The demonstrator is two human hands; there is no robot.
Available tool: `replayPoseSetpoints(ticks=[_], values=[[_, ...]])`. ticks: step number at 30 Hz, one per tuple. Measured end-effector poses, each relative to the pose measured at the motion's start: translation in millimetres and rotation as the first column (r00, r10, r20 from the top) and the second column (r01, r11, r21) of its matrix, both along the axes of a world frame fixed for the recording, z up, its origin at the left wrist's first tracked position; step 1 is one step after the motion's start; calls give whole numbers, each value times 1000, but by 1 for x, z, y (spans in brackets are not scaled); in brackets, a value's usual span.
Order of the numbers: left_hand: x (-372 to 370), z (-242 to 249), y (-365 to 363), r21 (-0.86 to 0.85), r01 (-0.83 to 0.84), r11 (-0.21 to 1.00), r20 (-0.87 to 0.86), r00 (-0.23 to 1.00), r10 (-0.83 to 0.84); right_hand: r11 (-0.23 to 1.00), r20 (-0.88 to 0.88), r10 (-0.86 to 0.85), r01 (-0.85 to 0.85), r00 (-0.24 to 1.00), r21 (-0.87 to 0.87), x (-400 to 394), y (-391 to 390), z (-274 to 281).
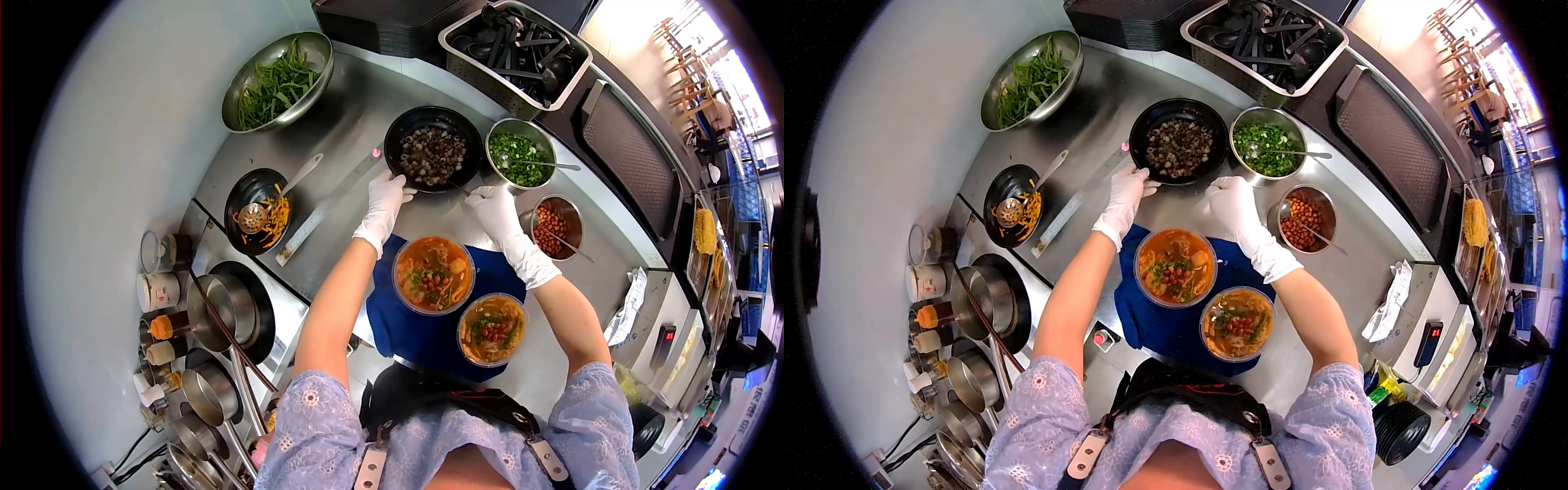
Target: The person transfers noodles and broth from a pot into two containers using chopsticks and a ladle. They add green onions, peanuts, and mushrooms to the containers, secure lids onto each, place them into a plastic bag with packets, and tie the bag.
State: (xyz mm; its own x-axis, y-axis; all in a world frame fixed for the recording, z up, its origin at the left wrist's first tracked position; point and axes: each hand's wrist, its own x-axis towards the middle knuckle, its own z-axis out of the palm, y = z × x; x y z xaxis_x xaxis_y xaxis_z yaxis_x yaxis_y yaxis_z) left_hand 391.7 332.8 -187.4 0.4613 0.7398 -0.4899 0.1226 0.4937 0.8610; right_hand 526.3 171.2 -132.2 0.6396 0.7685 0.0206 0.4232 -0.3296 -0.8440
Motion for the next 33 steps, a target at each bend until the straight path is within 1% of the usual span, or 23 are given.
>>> replayPoseSetpoints(ticks=[1, 2, 3, 4, 5, 6, 8, 9, 12, 14, 18, 20, 21, 22, 23, 24, 25, 26, 28, 29, 30, 32, 33], values=[[0, 0, 0, -2, -4, 1000, -15, 1000, 4, 993, -349, -55, 16, 935, -114, 2, 1, 10], [0, 1, -1, 0, -2, 1000, -14, 1000, 2, 993, -349, -57, 18, 935, -113, 5, 3, 17], [0, 2, -1, -3, -7, 1000, -8, 1000, 7, 993, -535, -99, 49, 839, -107, 7, 6, 25], [0, 3, -2, -4, -14, 1000, -1, 1000, 14, 991, -697, -131, 79, 705, -106, 9, 7, 33], [0, 4, -2, -2, -14, 1000, 1, 1000, 14, 988, -751, -150, 82, 643, -127, 11, 6, 42], [0, 3, -2, 1, -11, 1000, -1, 1000, 11, 989, -751, -149, 82, 644, -126, 14, 6, 41], [-1, 2, -2, 4, -7, 1000, -2, 1000, 7, 982, -792, -190, 100, 581, -162, 19, 6, 37], [-2, 1, -2, 12, -6, 1000, -3, 1000, 6, 982, -791, -190, 101, 581, -162, 19, 5, 39], [-4, -1, -3, 16, -1, 1000, 3, 1000, 1, 981, -772, -195, 113, 604, -160, 18, 2, 45], [-5, -3, -3, 13, 4, 1000, 9, 1000, -4, 984, -726, -179, 115, 664, -137, 17, 0, 48], [-12, -4, -5, -4, -27, 1000, -22, 999, 27, 988, -723, -156, 105, 673, -115, 18, -10, 60], [-17, -2, -7, -13, -33, 999, -28, 999, 32, 994, -724, -104, 84, 682, -65, 19, -22, 64], [-19, -4, -8, 7, -60, 998, -34, 998, 60, 992, -719, -123, 102, 684, -73, 15, -30, 73], [-22, -5, -8, 25, -84, 996, -41, 996, 85, 994, -720, -107, 92, 686, -60, 13, -41, 81], [-27, -7, -6, 36, -71, 997, -38, 997, 72, 993, -730, -119, 100, 673, -69, 11, -54, 88], [-30, 4, -10, 29, -102, 994, -49, 993, 103, 990, -741, -138, 113, 657, -84, 9, -69, 94], [-36, 3, -10, 52, -74, 996, -32, 997, 76, 992, -711, -129, 94, 691, -88, 5, -87, 99], [-43, 2, -10, 73, -47, 996, -15, 999, 48, 992, -722, -123, 88, 681, -87, 1, -107, 109], [-51, 13, -14, 46, -64, 997, -27, 998, 65, 985, -631, -161, 81, 759, -153, -18, -146, 142], [-55, 17, -15, 74, -41, 996, -35, 998, 44, 982, -629, -167, 71, 760, -174, -21, -170, 145], [-59, 22, -18, 74, -35, 997, -47, 998, 38, 980, -625, -181, 89, 760, -175, -30, -188, 150], [-68, 24, -23, 83, -28, 996, -36, 999, 32, 939, -607, -344, 256, 716, -230, -52, -223, 160], [-72, 27, -26, 84, -18, 996, -32, 999, 21, 936, -605, -351, 267, 715, -228, -61, -241, 159]])
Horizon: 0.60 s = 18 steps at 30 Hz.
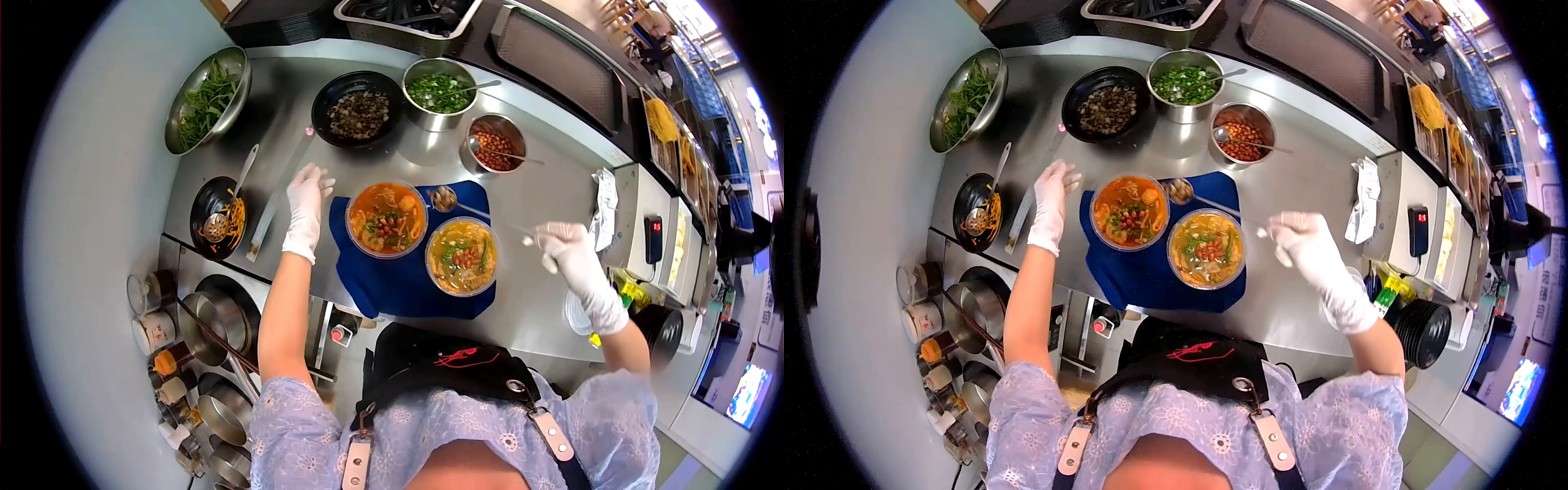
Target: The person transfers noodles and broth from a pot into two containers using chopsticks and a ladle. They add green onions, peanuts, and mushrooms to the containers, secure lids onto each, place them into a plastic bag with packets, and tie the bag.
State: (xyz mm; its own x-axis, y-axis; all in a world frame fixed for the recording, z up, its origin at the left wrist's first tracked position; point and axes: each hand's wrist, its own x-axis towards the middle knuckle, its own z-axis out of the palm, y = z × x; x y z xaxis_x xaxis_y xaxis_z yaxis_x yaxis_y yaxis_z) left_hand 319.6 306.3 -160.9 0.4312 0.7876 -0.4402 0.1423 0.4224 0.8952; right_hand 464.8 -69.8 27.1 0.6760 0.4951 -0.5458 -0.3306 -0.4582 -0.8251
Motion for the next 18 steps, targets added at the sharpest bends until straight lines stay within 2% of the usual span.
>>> replayPoseSetpoints(ticks=[3, 4, 5, 6, 7, 9, 10, 14, 15, 16, 17, 18], values=[[-12, 7, -13, 29, 28, 999, 6, 1000, -28, 998, 57, 25, -22, 998, -58, -30, -52, -31], [-15, 9, -16, 30, 33, 999, 2, 999, -33, 985, 382, 173, -149, 908, -92, -43, -68, -51], [-17, 11, -20, 30, 39, 999, -2, 999, -38, 952, 654, 301, -254, 694, -168, -50, -77, -60], [-20, 12, -23, 31, 44, 999, 3, 999, -44, 890, 784, 444, -313, 435, -331, -57, -74, -53], [-23, 13, -26, 34, 43, 998, 6, 999, -44, 892, 786, 442, -307, 433, -332, -60, -73, -50], [-29, 15, -31, 37, 40, 999, 14, 999, -41, 834, 814, 535, -296, 227, -466, -56, -65, -47], [-33, 17, -34, 41, 31, 999, 22, 999, -32, 865, 840, 488, -256, 236, -431, -51, -58, -48], [-56, 27, -49, 58, 5, 998, 33, 999, -7, 982, 890, 165, -152, 426, -109, -20, 22, -51], [-62, 30, -54, 62, 0, 998, 44, 999, -3, 988, 860, 108, -152, 499, -36, -12, 53, -54], [-69, 29, -59, 62, -5, 998, 59, 998, 2, 994, 756, 73, -108, 650, -3, -3, 86, -64], [-76, 29, -63, 65, -10, 998, 73, 997, 6, 984, 797, 36, -160, 602, 77, 10, 118, -80], [-82, 35, -69, 60, -18, 998, 71, 997, 14, 989, 644, 27, -114, 765, 93, 21, 152, -101]])
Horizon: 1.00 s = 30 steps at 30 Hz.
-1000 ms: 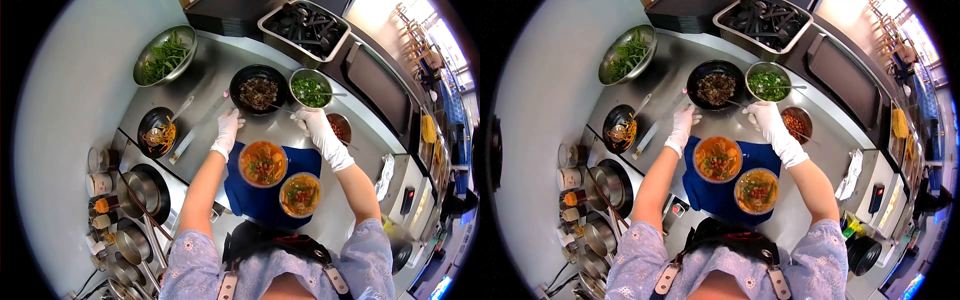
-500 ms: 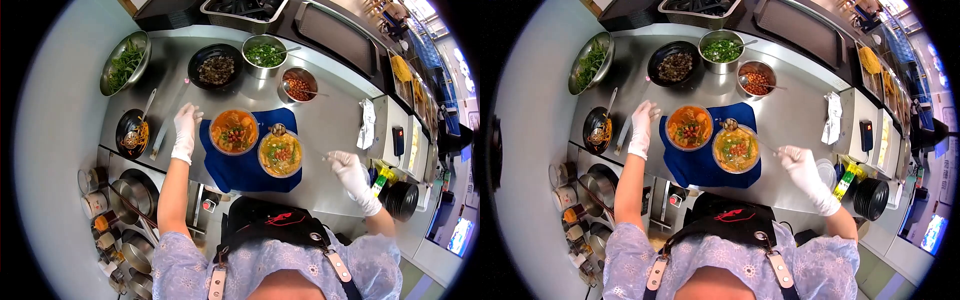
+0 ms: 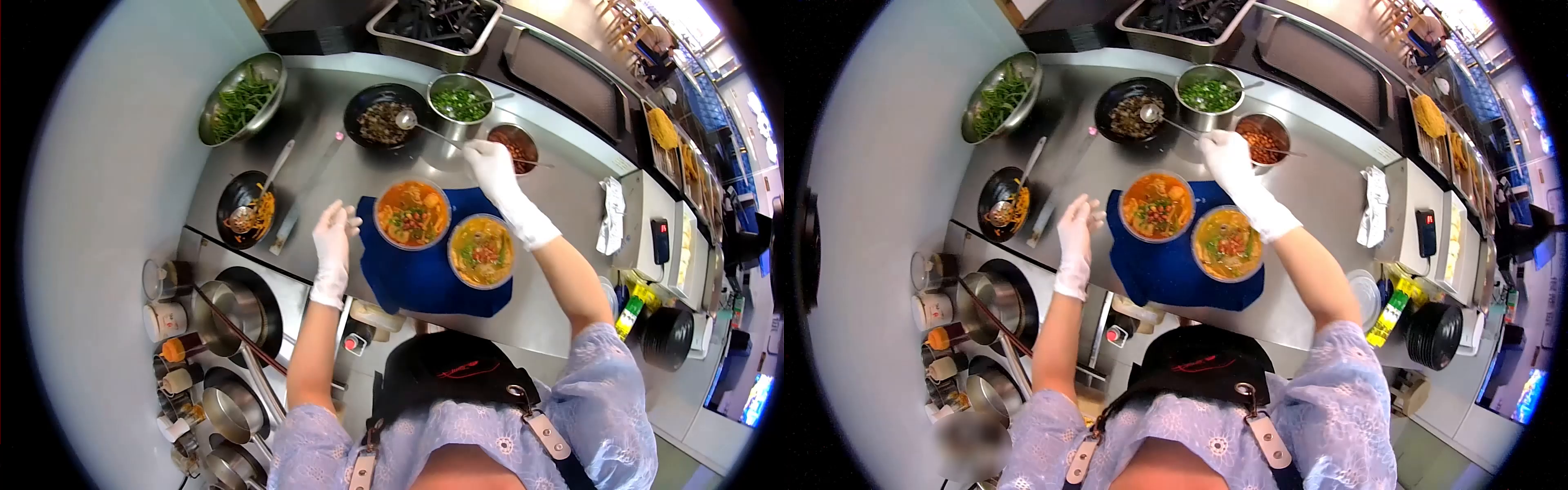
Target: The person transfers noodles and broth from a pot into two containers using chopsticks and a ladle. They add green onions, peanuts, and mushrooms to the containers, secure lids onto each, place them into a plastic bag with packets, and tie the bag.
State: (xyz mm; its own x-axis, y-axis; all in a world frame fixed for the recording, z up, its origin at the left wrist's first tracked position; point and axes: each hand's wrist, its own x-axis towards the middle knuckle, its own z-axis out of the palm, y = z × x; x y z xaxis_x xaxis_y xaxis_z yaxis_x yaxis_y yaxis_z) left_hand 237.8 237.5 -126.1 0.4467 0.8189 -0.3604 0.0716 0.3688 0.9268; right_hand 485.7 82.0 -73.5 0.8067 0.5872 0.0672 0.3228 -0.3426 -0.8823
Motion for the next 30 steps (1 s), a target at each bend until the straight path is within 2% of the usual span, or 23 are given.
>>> replayPoseSetpoints(ticks=[1, 2, 4, 5, 6, 7, 8, 9, 11, 12, 13, 14, 15, 16, 17, 20, 21, 23, 25, 26, 28, 29, 30], values=[[-6, 5, -6, -7, -3, 1000, -4, 1000, 3, 999, -164, -42, 37, 986, -31, 0, 28, 3], [-13, 6, -9, -1, 9, 1000, 5, 1000, -9, 998, -244, -49, 56, 969, 23, 7, 56, -15], [-25, 8, -14, 27, 6, 1000, -23, 1000, -6, 976, -587, 10, 120, 810, 182, 31, 103, -82], [-30, 8, -19, 43, 22, 999, -32, 999, -21, 980, -644, -61, 169, 762, 106, 21, 104, -66], [-35, 7, -24, 79, 26, 997, -57, 998, -21, 988, -520, -152, 141, 841, -61, 8, 93, -38], [-40, 5, -28, 111, 40, 993, -80, 996, -31, 991, -473, -137, 116, 871, -72, 11, 85, -52], [-45, 7, -35, 116, 43, 992, -89, 995, -33, 993, -350, -114, 103, 930, -51, -5, 57, -22], [-49, 5, -43, 141, 51, 989, -114, 993, -35, 987, -295, -87, 123, 952, 107, -12, 30, -28], [-56, 13, -68, 126, 128, 984, -78, 990, -118, 989, -211, -146, 142, 967, -34, -38, -47, 11], [-57, 18, -87, 134, 166, 977, -96, 983, -154, 970, -124, -205, 218, 971, 105, -54, -90, 5], [-67, 6, -94, 98, 293, 951, -70, 955, -287, 962, 148, -268, 274, 952, -18, -65, -135, 1], [-70, 0, -109, 135, 396, 908, -108, 917, -384, 933, 220, -338, 356, 915, -50, -80, -178, 5], [-71, -2, -129, 173, 485, 857, -151, 873, -464, 871, 473, -336, 460, 814, -173, -88, -227, -12], [-69, -3, -148, 108, 547, 830, -140, 835, -532, 803, 608, -300, 539, 735, -255, -93, -279, -38], [-67, -4, -167, 46, 602, 797, -129, 795, -593, 707, 665, -255, 604, 702, -367, -101, -323, -49], [-51, -12, -215, -184, 695, 695, -106, 689, -717, 389, 670, -67, 638, 739, -665, -106, -410, -80], [-47, -27, -229, -142, 725, 674, -49, 675, -736, 399, 670, -64, 634, 740, -662, -108, -430, -90], [-25, -5, -252, -111, 778, 618, -24, 620, -785, 240, 554, 21, 534, 832, -811, -107, -450, -111], [-12, -20, -267, -34, 807, 590, -24, 589, -807, 283, 569, 47, 535, 821, -796, -106, -454, -106], [-8, -25, -276, -34, 765, 643, -41, 642, -765, 300, 612, 86, 565, 786, -768, -105, -460, -104], [-1, -29, -291, 125, 778, 616, -79, 626, -776, 351, 689, 123, 618, 714, -703, -101, -483, -100], [-2, -28, -296, 130, 754, 643, -92, 655, -750, 378, 724, 123, 642, 679, -667, -100, -493, -94], [-2, -26, -301, 32, 750, 661, -51, 661, -748, 454, 746, 38, 654, 664, -605, -102, -492, -69]])
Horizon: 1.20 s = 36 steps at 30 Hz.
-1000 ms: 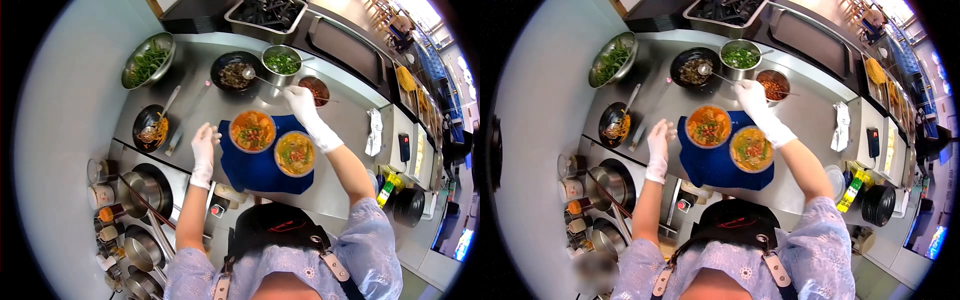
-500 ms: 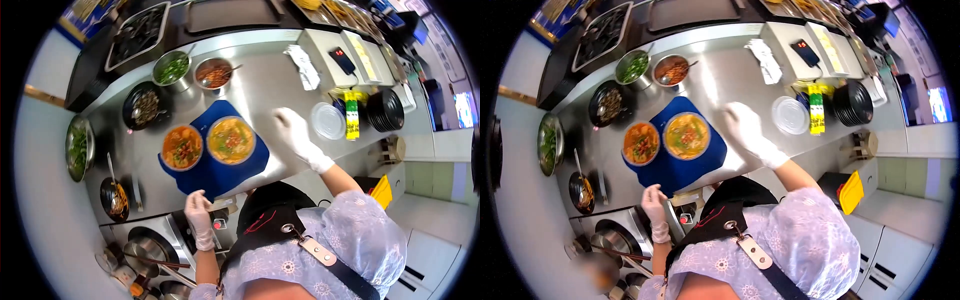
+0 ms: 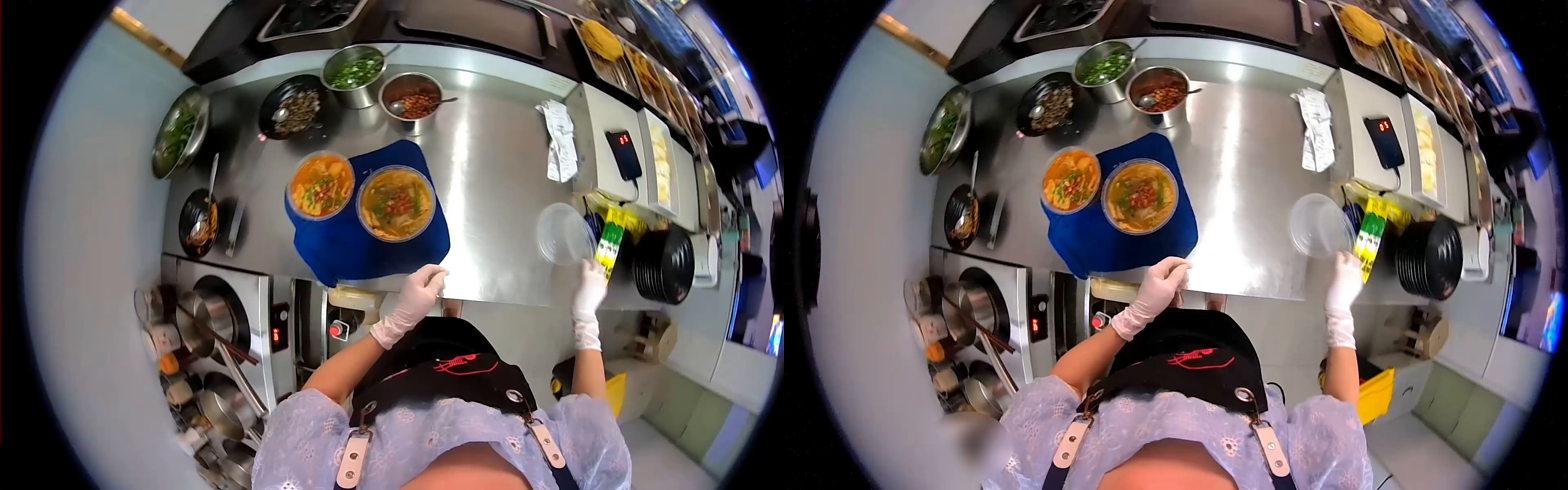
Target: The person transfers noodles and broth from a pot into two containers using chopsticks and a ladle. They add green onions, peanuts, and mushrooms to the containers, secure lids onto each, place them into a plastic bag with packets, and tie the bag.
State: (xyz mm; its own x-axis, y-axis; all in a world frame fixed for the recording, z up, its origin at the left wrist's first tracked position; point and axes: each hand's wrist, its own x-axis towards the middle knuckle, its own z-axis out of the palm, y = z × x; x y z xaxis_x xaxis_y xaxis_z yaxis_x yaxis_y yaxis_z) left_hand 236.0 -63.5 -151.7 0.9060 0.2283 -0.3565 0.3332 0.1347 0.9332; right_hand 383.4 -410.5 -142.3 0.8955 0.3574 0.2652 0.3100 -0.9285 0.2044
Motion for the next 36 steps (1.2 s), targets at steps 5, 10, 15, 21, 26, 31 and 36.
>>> replayPoseSetpoints(ticks=[5, 10, 15, 21, 26, 31, 36], values=[[-14, -15, 1, -98, -380, 920, -21, 925, 379, 708, 63, 52, -81, 997, 702, 18, 0, 64], [-34, 19, 18, -122, -507, 853, 19, 858, 513, 412, -664, 509, 523, 547, 746, 12, 118, 107], [-31, 48, 28, -111, -416, 902, 31, 906, 422, 338, -646, 728, 700, 229, 629, 16, 207, 34], [63, 61, 76, -4, -462, 887, 93, 883, 460, 96, -630, 686, 814, 363, 573, 67, 277, -14], [62, 46, 104, -19, -525, 851, -44, 851, 524, 189, -691, 645, 809, 325, 557, 80, 302, -19], [40, 25, 106, -17, -545, 838, -148, 831, 537, 208, -678, 633, 762, 374, 614, 71, 315, -7], [34, 3, 107, 547, -531, 647, 62, 797, 601, 264, -682, 602, 703, 415, 661, 64, 319, -6]])
